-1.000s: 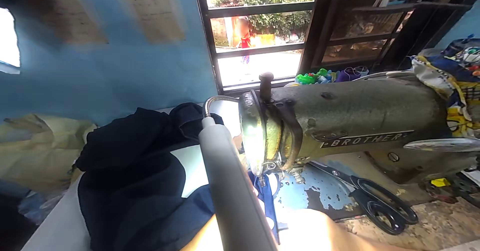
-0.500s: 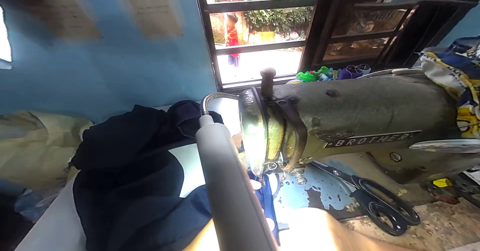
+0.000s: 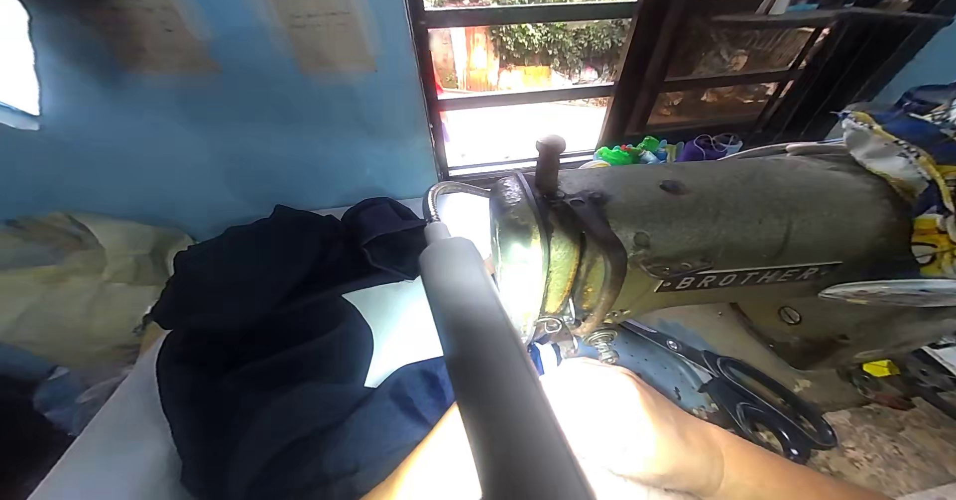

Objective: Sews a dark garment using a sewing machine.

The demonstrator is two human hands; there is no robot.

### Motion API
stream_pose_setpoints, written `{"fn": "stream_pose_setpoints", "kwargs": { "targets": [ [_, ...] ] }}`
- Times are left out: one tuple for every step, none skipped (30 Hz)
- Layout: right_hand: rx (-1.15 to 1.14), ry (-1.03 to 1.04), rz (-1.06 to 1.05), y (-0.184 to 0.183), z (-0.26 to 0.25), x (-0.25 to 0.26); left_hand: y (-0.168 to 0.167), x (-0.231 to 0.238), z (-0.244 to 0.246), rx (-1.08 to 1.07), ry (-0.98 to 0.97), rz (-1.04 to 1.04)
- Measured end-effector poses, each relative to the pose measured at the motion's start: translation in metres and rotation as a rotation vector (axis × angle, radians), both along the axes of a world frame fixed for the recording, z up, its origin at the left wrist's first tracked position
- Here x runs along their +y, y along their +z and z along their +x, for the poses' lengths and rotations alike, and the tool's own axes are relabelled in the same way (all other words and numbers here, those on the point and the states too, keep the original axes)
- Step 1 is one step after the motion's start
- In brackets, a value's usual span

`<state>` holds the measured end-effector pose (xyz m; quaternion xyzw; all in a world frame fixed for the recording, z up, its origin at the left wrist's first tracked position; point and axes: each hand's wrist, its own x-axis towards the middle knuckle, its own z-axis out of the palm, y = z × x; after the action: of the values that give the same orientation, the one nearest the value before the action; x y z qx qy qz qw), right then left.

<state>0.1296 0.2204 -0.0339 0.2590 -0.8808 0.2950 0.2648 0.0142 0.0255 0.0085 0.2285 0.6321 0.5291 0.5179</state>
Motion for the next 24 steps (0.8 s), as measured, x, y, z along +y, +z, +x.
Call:
{"fn": "stream_pose_setpoints", "kwargs": {
  "targets": [
    [0.008,0.003,0.006,0.0,0.0,0.0,0.0,0.0,0.0,-0.001,0.004,0.002],
    [0.024,0.003,0.017,0.0,-0.001,-0.001,-0.001,0.0,0.0,-0.006,0.007,0.012],
    [0.044,0.002,0.03,0.0,-0.001,-0.001,-0.002,0.0,0.0,-0.015,0.008,0.018],
    [0.058,-0.001,0.044,0.0,-0.002,-0.001,-0.003,0.0,-0.001,-0.029,0.001,0.026],
    [0.068,-0.009,0.061,-0.001,-0.001,-0.001,-0.004,-0.001,-0.003,-0.049,-0.013,0.034],
    [0.074,-0.016,0.072,-0.001,-0.001,-0.001,-0.005,-0.001,-0.004,-0.069,-0.027,0.044],
    [0.078,-0.021,0.077,-0.001,-0.001,-0.001,-0.006,-0.002,-0.005,-0.09,-0.037,0.054],
    [0.081,-0.027,0.082,-0.002,-0.001,-0.001,-0.005,-0.002,-0.006,-0.105,-0.041,0.059],
    [0.082,-0.034,0.089,-0.002,-0.001,-0.001,-0.004,-0.001,-0.006,-0.105,-0.041,0.054],
    [0.08,-0.037,0.096,-0.001,-0.001,-0.001,-0.003,-0.001,-0.006,-0.083,-0.041,0.041],
    [0.08,-0.038,0.102,-0.001,-0.001,-0.001,-0.002,-0.001,-0.004,-0.045,-0.032,0.024],
    [0.077,-0.035,0.107,-0.001,-0.001,-0.001,-0.001,-0.001,-0.001,0.006,-0.02,0.013],
    [0.077,-0.034,0.111,0.0,-0.002,-0.001,-0.001,-0.002,0.001,0.055,-0.014,0.01],
    [0.082,-0.035,0.116,0.0,-0.002,-0.001,0.004,-0.001,0.004,0.114,-0.004,-0.023],
    [0.086,-0.035,0.117,0.0,-0.002,-0.001,0.01,0.0,0.006,0.16,0.001,-0.063],
    [0.086,-0.035,0.118,0.0,-0.002,-0.001,0.015,0.001,0.008,0.192,-0.002,-0.096],
    [0.082,-0.036,0.121,0.0,-0.002,-0.001,0.015,0.002,0.008,0.207,-0.005,-0.101],
    [0.081,-0.041,0.127,0.0,-0.001,-0.001,0.013,0.001,0.006,0.198,0.001,-0.087],
    [0.084,-0.047,0.131,0.001,-0.001,-0.001,0.008,0.0,0.004,0.187,0.001,-0.064],
    [0.092,-0.053,0.137,0.001,-0.001,-0.001,0.004,-0.001,0.002,0.18,-0.006,-0.043],
    [0.099,-0.057,0.136,0.0,-0.002,-0.002,0.002,-0.002,0.001,0.175,-0.013,-0.033],
    [0.101,-0.056,0.132,0.0,-0.002,-0.002,0.001,-0.002,0.001,0.167,-0.012,-0.028],
    [0.098,-0.055,0.127,0.0,-0.002,-0.002,0.001,-0.002,0.001,0.164,-0.019,-0.029],
    [0.096,-0.053,0.125,0.0,-0.002,-0.002,0.002,-0.001,0.001,0.147,-0.017,-0.027]
  ]
}}
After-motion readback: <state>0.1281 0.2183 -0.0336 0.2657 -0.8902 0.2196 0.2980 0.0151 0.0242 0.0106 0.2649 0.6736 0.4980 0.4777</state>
